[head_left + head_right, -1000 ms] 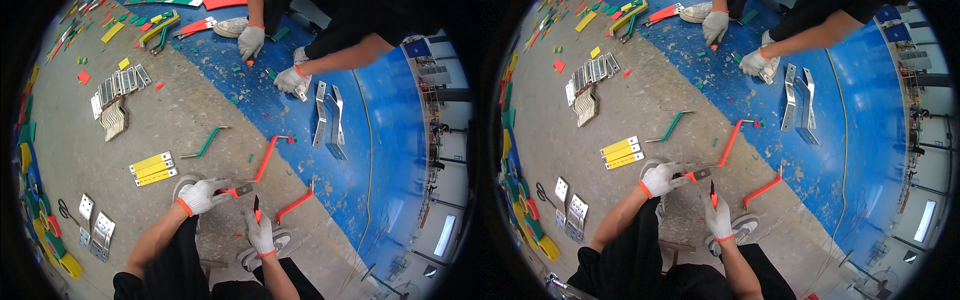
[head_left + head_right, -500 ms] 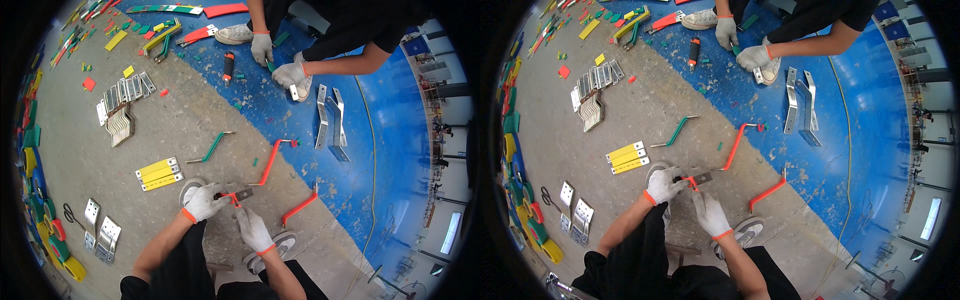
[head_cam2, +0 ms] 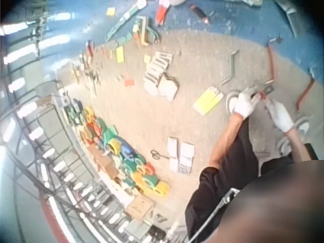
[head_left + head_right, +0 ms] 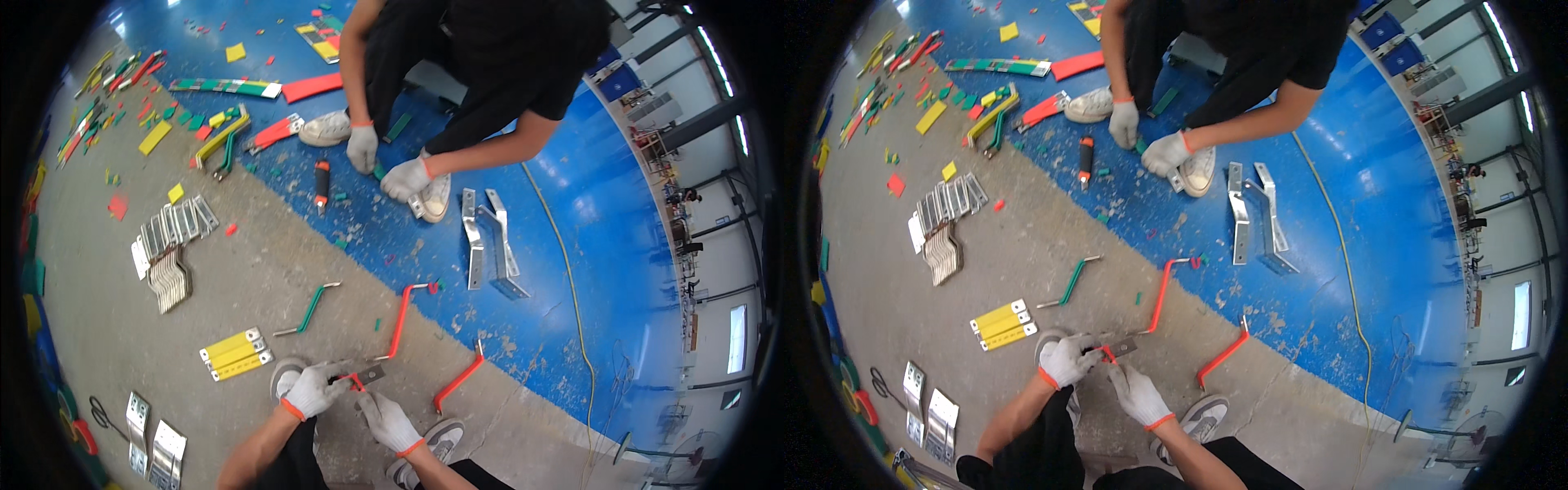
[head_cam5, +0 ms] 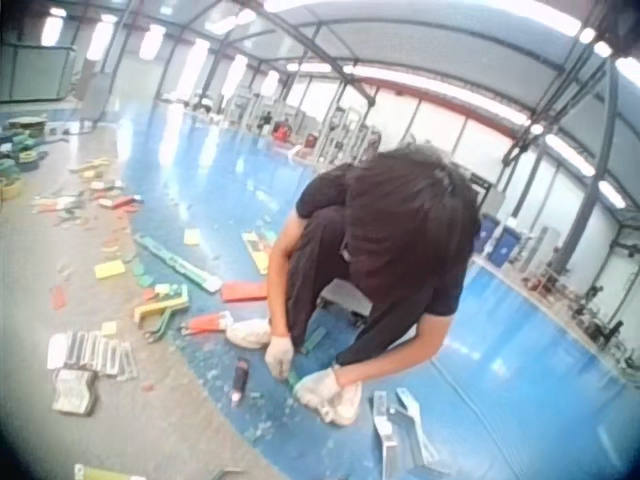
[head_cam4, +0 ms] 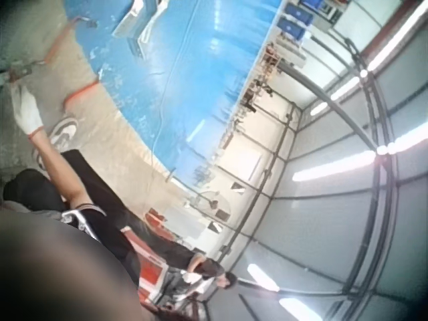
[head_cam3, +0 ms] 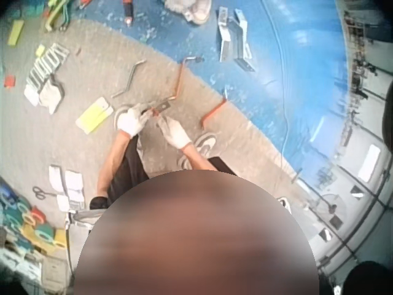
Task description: The person sits on the floor and uses a utility knife to strip colored plastic sleeves from metal rods. They handle multiple rods, cut the sleeves, and place the stripped rods on the floor. Another person works nearby on similar parts.
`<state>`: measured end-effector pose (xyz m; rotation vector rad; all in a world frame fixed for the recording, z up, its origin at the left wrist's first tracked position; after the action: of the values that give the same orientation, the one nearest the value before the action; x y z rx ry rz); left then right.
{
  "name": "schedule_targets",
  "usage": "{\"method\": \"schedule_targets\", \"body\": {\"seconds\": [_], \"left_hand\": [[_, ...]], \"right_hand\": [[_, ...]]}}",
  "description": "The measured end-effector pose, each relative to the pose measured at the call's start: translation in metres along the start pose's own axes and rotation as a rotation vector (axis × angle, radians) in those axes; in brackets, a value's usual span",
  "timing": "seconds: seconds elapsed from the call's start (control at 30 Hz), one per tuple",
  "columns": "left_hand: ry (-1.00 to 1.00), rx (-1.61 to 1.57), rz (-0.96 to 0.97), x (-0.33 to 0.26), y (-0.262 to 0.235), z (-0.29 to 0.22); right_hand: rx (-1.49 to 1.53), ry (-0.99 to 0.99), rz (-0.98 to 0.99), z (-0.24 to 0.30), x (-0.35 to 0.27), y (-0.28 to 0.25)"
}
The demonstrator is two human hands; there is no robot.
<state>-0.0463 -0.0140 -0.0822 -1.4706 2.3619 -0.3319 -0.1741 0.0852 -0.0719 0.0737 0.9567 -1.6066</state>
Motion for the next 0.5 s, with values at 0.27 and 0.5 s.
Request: {"method": "schedule_targets", "body": {"seconds": [0.27,0.5], "left_hand": [[0.106,-0.053,-0.027,0.001,0.018,-0.001],[-0.081,0.043,0.123,-0.004,0.031,0.024]], "right_hand": [[-0.005,0.021,-0.004,-0.013,-0.006,-0.01],[0.11,0.063,-0.067,-0.025,-0.008,-0.007]]}}
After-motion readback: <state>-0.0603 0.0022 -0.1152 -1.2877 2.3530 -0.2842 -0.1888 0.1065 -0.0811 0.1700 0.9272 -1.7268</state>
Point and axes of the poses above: each hand's wrist, its own x-axis towards the middle knuckle, its own y-axis out of the palm, z = x × y, the point moved 10 cm from there along x, towards the middle knuckle, and after that the axes turned 13 degrees about -z, right-handed, at the moved point
